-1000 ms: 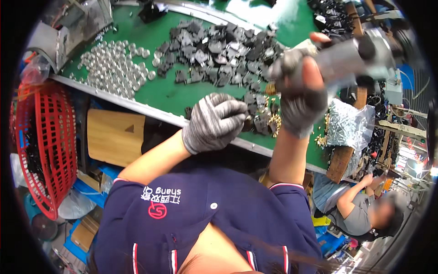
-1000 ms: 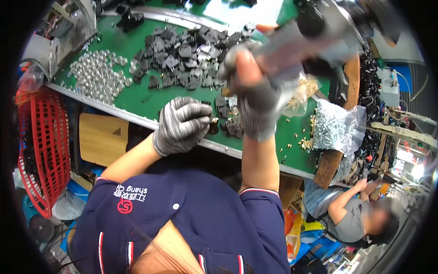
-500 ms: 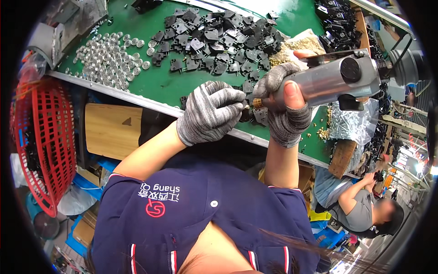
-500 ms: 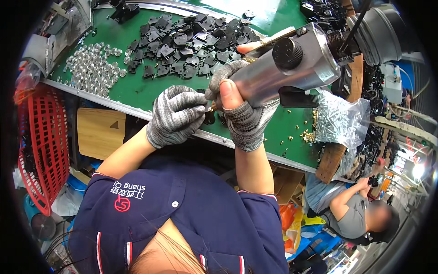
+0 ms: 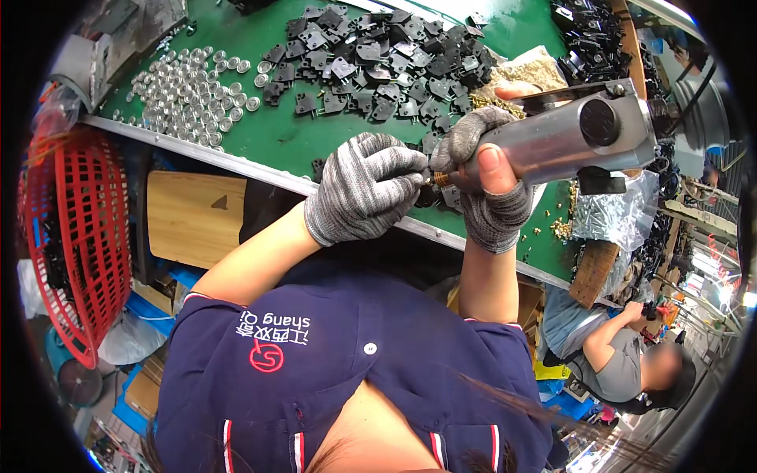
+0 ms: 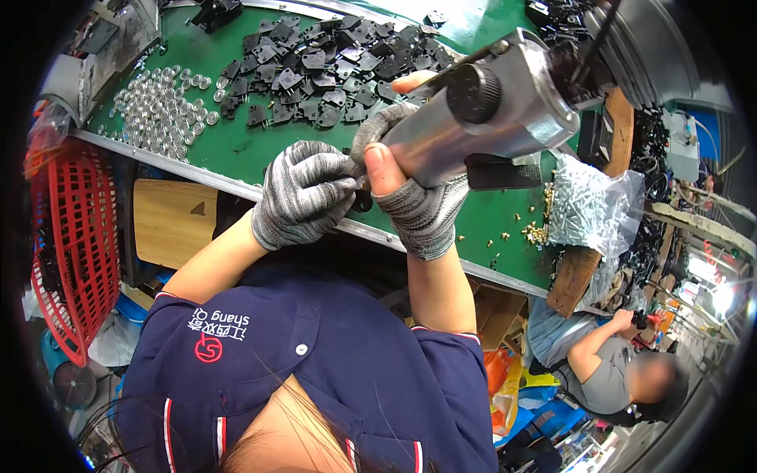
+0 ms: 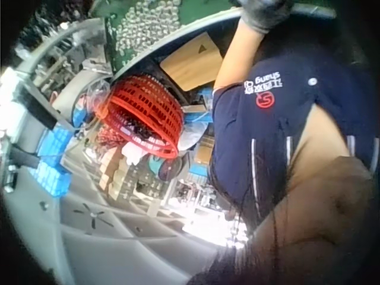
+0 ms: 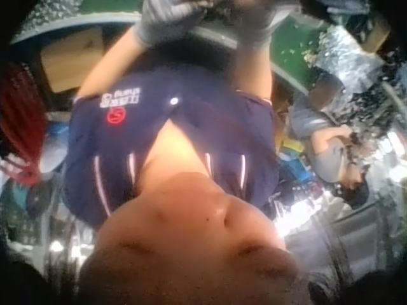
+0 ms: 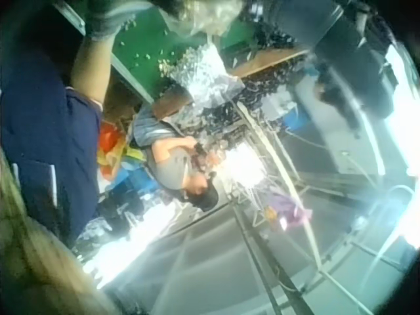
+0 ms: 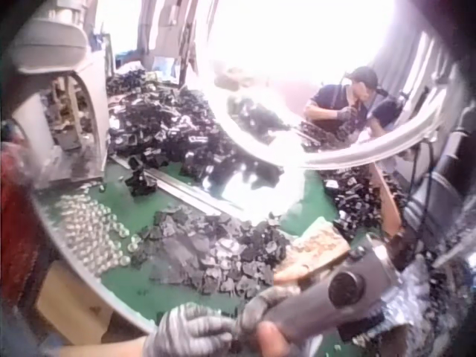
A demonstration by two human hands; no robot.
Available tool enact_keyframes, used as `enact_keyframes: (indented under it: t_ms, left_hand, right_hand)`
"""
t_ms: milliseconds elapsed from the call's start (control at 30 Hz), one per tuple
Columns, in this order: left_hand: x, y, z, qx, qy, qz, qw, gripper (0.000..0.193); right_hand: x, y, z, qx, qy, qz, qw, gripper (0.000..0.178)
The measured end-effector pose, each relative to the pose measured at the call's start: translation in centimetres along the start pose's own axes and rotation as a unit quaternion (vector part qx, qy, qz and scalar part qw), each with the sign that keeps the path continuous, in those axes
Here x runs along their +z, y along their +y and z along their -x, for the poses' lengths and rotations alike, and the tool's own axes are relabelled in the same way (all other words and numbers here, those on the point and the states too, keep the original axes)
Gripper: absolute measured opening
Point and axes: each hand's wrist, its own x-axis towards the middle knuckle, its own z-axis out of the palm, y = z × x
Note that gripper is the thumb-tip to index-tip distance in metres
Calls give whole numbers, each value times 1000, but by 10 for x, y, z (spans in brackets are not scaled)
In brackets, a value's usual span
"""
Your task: Assemble small black plastic components using hands and a pneumatic tool at a factory workstation.
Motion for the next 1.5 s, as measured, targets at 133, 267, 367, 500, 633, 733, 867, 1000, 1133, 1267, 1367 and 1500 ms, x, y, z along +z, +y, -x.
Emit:
enact_keyframes:
  t_ms: [133, 267, 367, 500, 633, 733, 867, 1000, 1133, 1267, 1367, 1500]
  left_hand:
    - [-2, -1, 0, 9, -11, 6, 1000, 18]
    - [-3, -2, -1, 21, -20, 24, 999, 20]
    - [-5, 0, -2, 19, -30, 1, 999, 13]
    - [-16, -4, -3, -51, -39, 88, 994, 12]
    - [-47, -35, -20, -213, 117, 145, 959, 17]
    - [-68, -82, -56, -213, 174, -46, 960, 23]
    - [-111, -149, -104, -198, 118, -347, 909, 37]
    - [-137, -182, -100, -247, -121, -519, 809, 44]
    - [-155, -205, -98, -274, -257, -478, 794, 43]
    - [-174, -186, -101, -305, -203, -330, 870, 45]
    - [-155, -121, -80, -299, 11, -47, 953, 52]
    - [-80, -33, -43, -71, -24, -41, 996, 61]
  right_hand:
    - [-2, 5, 3, -8, -8, 66, 998, 59]
    - [-6, 0, 2, 8, -38, 70, 997, 64]
    - [-11, -10, -3, 22, -97, 36, 994, 76]
    - [-16, -15, -4, -75, -108, 37, 991, 84]
    - [-5, -1, 16, -33, -218, 492, 842, 63]
    - [-11, -4, 23, -40, -213, 532, 819, 58]
    - [-70, -32, -22, -42, -5, 404, 914, 43]
    - [-164, -54, -133, -70, 91, 544, 831, 42]
    - [-178, -47, -169, -234, 160, 744, 605, 40]
    - [-98, -37, -105, -201, 38, 484, 851, 45]
    - [-32, -24, -42, 38, -173, 386, 906, 53]
    - [7, 10, -14, 293, -152, -74, 941, 60]
